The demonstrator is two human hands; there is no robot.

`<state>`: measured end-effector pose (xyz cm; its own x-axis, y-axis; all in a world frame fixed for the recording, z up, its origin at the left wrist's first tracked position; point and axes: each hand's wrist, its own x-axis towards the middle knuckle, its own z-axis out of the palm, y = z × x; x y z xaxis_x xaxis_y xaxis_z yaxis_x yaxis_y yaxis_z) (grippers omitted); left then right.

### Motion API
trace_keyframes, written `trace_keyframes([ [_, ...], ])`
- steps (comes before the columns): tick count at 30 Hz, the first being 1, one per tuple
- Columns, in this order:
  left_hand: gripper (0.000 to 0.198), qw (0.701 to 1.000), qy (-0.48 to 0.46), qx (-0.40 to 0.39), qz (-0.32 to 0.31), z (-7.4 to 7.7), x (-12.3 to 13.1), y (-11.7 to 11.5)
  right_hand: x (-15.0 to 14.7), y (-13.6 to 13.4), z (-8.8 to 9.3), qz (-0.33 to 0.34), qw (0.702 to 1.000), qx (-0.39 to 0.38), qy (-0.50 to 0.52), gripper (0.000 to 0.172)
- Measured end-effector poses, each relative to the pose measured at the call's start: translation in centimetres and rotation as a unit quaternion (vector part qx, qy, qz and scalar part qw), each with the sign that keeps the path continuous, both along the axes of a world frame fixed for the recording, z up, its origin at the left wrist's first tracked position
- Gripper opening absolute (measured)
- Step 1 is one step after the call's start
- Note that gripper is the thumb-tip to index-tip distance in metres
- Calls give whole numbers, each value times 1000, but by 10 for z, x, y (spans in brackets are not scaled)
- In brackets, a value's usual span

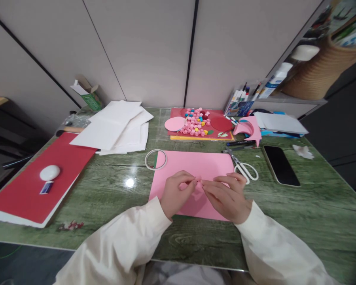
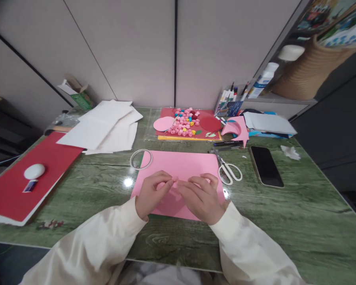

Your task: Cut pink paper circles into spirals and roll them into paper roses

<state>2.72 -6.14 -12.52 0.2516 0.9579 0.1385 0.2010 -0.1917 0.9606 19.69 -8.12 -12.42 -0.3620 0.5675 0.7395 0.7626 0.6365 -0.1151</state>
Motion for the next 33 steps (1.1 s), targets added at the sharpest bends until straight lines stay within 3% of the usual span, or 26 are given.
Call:
trace_keyframes([
  [12,20,999,37,35,-7,-2,-1,0,0,1,-4,-9,1000,-1,0,23],
  [22,16,992,79,98,-12,-5,-4,2,-5,2,-2,-36,997,-63,15,14],
  [28,16,990,73,119,-19,-5,-6,2,-5,2,4,-35,987,-134,75,15],
  [33,14,988,55,136,-44,-5,-8,1,-5,4,4,-22,958,-245,147,26],
])
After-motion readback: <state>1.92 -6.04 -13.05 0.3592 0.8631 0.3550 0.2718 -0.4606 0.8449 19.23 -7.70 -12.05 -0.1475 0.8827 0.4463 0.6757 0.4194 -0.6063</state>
